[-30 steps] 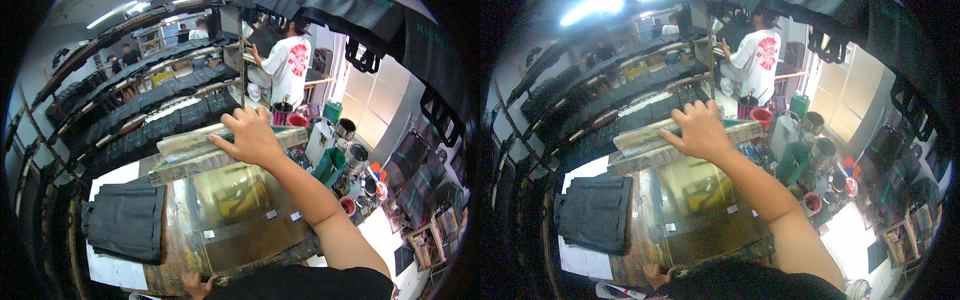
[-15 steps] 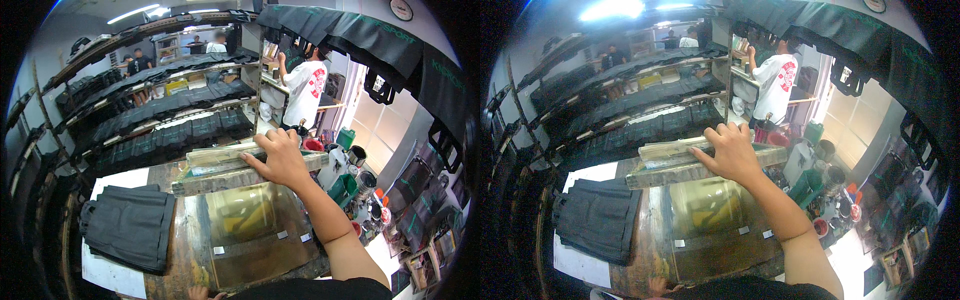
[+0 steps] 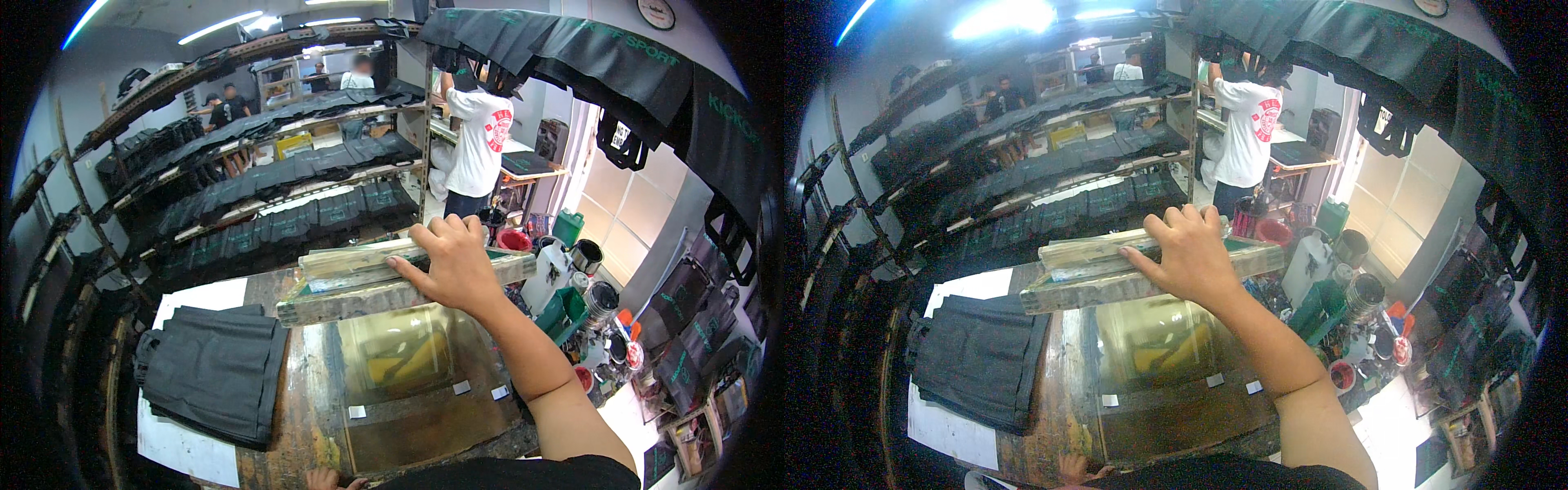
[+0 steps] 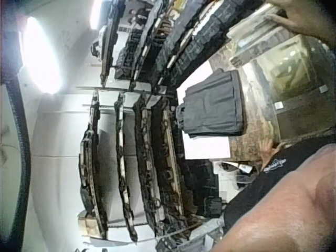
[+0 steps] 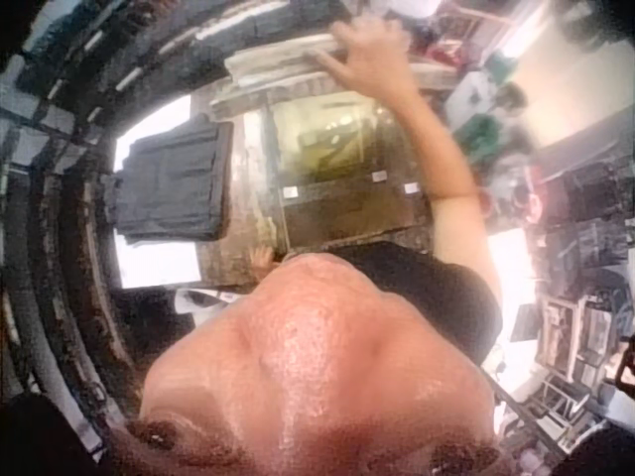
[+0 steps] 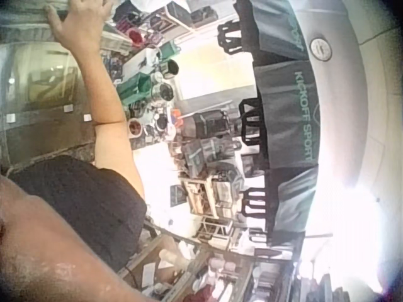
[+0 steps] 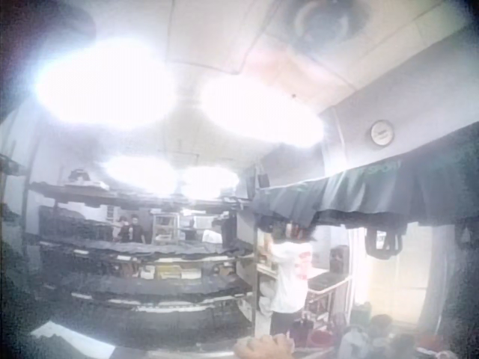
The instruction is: The person performs screen printing on black bags by placing a bag on the printing surface, lowering a screen frame, and spreading green ink across the screen with a squeegee.
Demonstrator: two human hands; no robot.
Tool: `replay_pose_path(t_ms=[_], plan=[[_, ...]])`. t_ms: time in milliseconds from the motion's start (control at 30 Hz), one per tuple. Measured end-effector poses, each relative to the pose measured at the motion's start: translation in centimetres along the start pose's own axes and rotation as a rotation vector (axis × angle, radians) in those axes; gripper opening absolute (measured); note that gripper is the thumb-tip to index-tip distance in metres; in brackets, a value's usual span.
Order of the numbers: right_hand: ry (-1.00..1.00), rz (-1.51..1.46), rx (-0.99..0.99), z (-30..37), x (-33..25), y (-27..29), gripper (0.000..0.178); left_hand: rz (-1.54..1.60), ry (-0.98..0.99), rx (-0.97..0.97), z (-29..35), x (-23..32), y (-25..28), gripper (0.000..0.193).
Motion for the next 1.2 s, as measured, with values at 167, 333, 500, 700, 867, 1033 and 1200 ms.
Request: replay_pose_path(t_ms=[167,333,500,700,867,1033,1200], plan=[[0.006,0.0,0.001,0.0,-0.1,0.2,0.05,-0.014,0.007,0.0,0.1,0.0,0.1,0.056],[0.008,-0.002,0.008,0.1,0.1,0.1,0.05,-0.009,0.009,-0.002,0.1,0.0,0.2,0.055],[0.01,-0.015,0.042,0.1,-0.1,0.3,0.049,-0.015,0.013,-0.002,0.0,0.1,0.3,0.055],[0.023,0.006,0.056,0.2,-0.2,0.2,0.048,-0.014,0.019,-0.002,-0.1,0.1,0.4,0.054],[0.019,0.013,0.059,0.3,-0.2,0.2,0.048,-0.018,0.038,-0.001,0.0,-0.1,0.4,0.053],[-0.001,-0.011,0.007,0.3,-0.2,0.0,0.048,-0.013,0.013,0.024,-0.5,0.5,0.9,0.056],[-0.011,-0.017,0.006,0.3,-0.1,0.1,0.048,-0.033,-0.003,0.03,-0.6,0.7,0.9,0.06]])
Point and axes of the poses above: each hand's wrist, its own z-axis away from the middle knuckle, its own y-axis out of the back of the hand, x = y × z, the point moved 10 cm from there along -z, towards the middle knuckle, and after that the axes turned 10 degrees about z, right-handed, at the moved point
